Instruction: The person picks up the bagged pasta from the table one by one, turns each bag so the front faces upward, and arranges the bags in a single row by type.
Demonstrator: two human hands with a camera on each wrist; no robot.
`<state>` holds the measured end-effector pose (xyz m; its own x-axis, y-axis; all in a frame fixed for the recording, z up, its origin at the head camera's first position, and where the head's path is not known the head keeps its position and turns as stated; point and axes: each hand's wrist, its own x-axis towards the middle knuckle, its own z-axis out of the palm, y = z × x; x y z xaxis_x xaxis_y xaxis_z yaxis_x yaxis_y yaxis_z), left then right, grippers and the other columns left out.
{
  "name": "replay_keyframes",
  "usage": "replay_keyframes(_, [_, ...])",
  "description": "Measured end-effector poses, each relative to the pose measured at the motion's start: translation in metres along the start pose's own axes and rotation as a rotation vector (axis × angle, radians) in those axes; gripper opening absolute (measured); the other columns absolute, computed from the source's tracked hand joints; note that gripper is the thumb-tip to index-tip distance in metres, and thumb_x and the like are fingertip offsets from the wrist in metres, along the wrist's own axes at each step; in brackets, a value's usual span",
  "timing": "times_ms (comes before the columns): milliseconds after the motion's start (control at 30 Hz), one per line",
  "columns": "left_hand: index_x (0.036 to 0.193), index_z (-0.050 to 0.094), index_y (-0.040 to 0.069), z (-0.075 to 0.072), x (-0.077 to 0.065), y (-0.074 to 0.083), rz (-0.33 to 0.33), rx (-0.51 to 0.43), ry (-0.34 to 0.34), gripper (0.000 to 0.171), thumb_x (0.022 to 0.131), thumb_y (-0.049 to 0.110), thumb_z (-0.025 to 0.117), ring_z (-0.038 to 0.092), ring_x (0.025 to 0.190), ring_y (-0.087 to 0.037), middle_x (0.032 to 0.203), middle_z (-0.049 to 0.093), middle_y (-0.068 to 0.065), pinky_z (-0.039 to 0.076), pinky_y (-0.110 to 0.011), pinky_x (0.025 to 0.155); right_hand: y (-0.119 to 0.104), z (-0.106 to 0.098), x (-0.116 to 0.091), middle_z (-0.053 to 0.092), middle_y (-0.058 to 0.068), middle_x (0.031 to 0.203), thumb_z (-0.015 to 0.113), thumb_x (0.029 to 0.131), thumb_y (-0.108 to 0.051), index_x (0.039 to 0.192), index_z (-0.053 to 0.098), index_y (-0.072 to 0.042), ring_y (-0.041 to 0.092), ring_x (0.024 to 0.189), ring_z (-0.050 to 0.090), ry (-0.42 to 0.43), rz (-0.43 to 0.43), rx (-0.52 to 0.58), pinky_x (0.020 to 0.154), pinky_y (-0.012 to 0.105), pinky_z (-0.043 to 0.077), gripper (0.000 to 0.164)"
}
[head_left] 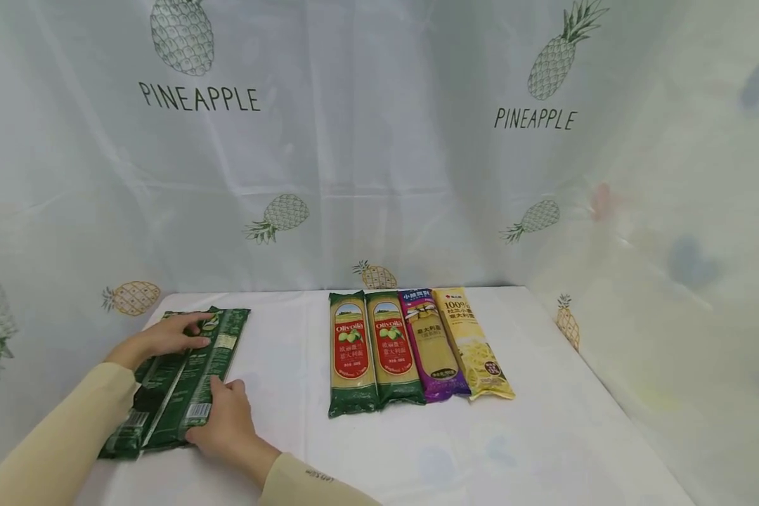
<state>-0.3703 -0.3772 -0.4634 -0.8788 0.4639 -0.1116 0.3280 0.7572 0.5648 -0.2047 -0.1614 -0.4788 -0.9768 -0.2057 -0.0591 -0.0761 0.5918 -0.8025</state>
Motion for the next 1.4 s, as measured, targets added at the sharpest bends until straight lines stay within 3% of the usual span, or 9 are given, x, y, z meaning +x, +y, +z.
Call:
replay_keyframes(133, [0.159, 0.028, -0.013, 0.0, 0.004, 0.01, -0.056, 0.027, -0.012, 0.083, 0.105, 0.035, 0.069, 0.064, 0.077, -0.02, 0.104, 0.066, -0.02, 0.056, -0.043, 0.071, 0.005, -0.01, 0.005, 0.059, -0.001, 0.122, 0.094, 0.077, -0.014, 0.154, 0.056, -0.019, 0.004, 0.104, 0.053, 0.012, 0.006, 0.059, 0.087, 0.023, 0.053, 0.086])
replay_keyframes(233, [0.16, 0.018, -0.017, 0.001, 0.007, 0.02, -0.146, 0.018, -0.029, 0.089, 0.107, 0.035, 0.066, 0.072, 0.087, -0.03, 0.118, 0.064, -0.035, 0.057, -0.054, 0.085, 0.012, -0.018, 0.009, 0.064, -0.003, 0.123, 0.093, 0.075, -0.011, 0.156, 0.055, -0.02, 0.005, 0.106, 0.056, 0.001, 0.025, 0.115, 0.088, 0.025, 0.053, 0.09])
replay_keyframes(367, [0.16, 0.004, -0.02, 0.006, 0.009, 0.033, -0.256, -0.075, -0.071, 0.097, 0.109, 0.04, 0.061, 0.068, 0.115, -0.049, 0.146, 0.037, -0.052, 0.052, -0.064, 0.099, 0.022, -0.031, 0.012, 0.066, -0.006, 0.103, 0.087, 0.076, -0.002, 0.157, 0.053, -0.019, 0.01, 0.081, 0.067, -0.068, 0.051, 0.281, 0.072, 0.026, 0.058, 0.09])
replay_keyframes(500, [0.162, -0.005, -0.015, 0.014, 0.012, 0.041, -0.295, -0.204, -0.103, 0.105, 0.108, 0.046, 0.061, 0.048, 0.138, -0.06, 0.157, 0.016, -0.053, 0.047, -0.065, 0.107, 0.031, -0.045, 0.009, 0.056, 0.0, 0.093, 0.08, 0.078, 0.011, 0.158, 0.051, -0.017, 0.014, 0.066, 0.062, -0.13, 0.08, 0.448, 0.061, 0.028, 0.059, 0.09])
replay_keyframes(700, [0.165, -0.01, -0.007, 0.028, 0.017, 0.055, -0.312, -0.253, -0.113, 0.106, 0.108, 0.05, 0.059, 0.065, 0.118, -0.039, 0.159, 0.02, -0.049, 0.056, -0.05, 0.098, 0.045, -0.066, 0.004, 0.056, 0.003, 0.101, 0.076, 0.079, 0.016, 0.16, 0.05, -0.017, 0.014, 0.08, 0.06, -0.159, 0.086, 0.521, 0.065, 0.033, 0.061, 0.091])
replay_keyframes(833, [0.165, -0.01, -0.007, 0.037, 0.025, 0.064, -0.295, -0.297, -0.096, 0.107, 0.107, 0.044, 0.063, 0.064, 0.106, -0.028, 0.151, 0.037, -0.045, 0.056, -0.044, 0.091, 0.054, -0.081, 0.001, 0.058, 0.003, 0.106, 0.075, 0.079, 0.015, 0.161, 0.048, -0.017, 0.014, 0.083, 0.061, -0.183, 0.073, 0.551, 0.064, 0.033, 0.059, 0.092])
replay_keyframes(1033, [0.165, -0.007, -0.009, 0.048, 0.033, 0.083, -0.218, -0.394, -0.039, 0.1, 0.107, 0.03, 0.064, 0.052, 0.137, -0.05, 0.156, 0.029, -0.045, 0.049, -0.061, 0.107, 0.067, -0.103, -0.006, 0.061, 0.004, 0.116, 0.074, 0.079, 0.015, 0.163, 0.044, -0.016, 0.015, 0.086, 0.062, -0.218, 0.05, 0.566, 0.063, 0.031, 0.056, 0.095])
replay_keyframes(1200, [0.168, -0.008, -0.002, 0.053, 0.037, 0.111, -0.162, -0.423, 0.0, 0.095, 0.109, 0.027, 0.061, 0.061, 0.117, -0.038, 0.125, 0.047, -0.028, 0.055, -0.054, 0.1, 0.082, -0.125, -0.016, 0.058, 0.004, 0.12, 0.074, 0.082, 0.013, 0.166, 0.039, -0.019, 0.015, 0.086, 0.062, -0.237, -0.005, 0.585, 0.063, 0.03, 0.054, 0.097])
replay_keyframes(1400, [0.171, -0.008, 0.008, 0.054, 0.048, 0.164, -0.072, -0.472, 0.063, 0.092, 0.111, 0.027, 0.059, 0.063, 0.102, -0.028, 0.113, 0.04, -0.015, 0.055, -0.046, 0.091, 0.1, -0.167, -0.034, 0.057, 0.007, 0.133, 0.077, 0.086, 0.007, 0.167, 0.038, -0.028, 0.015, 0.076, 0.059, -0.201, -0.044, 0.553, 0.067, 0.028, 0.053, 0.096])
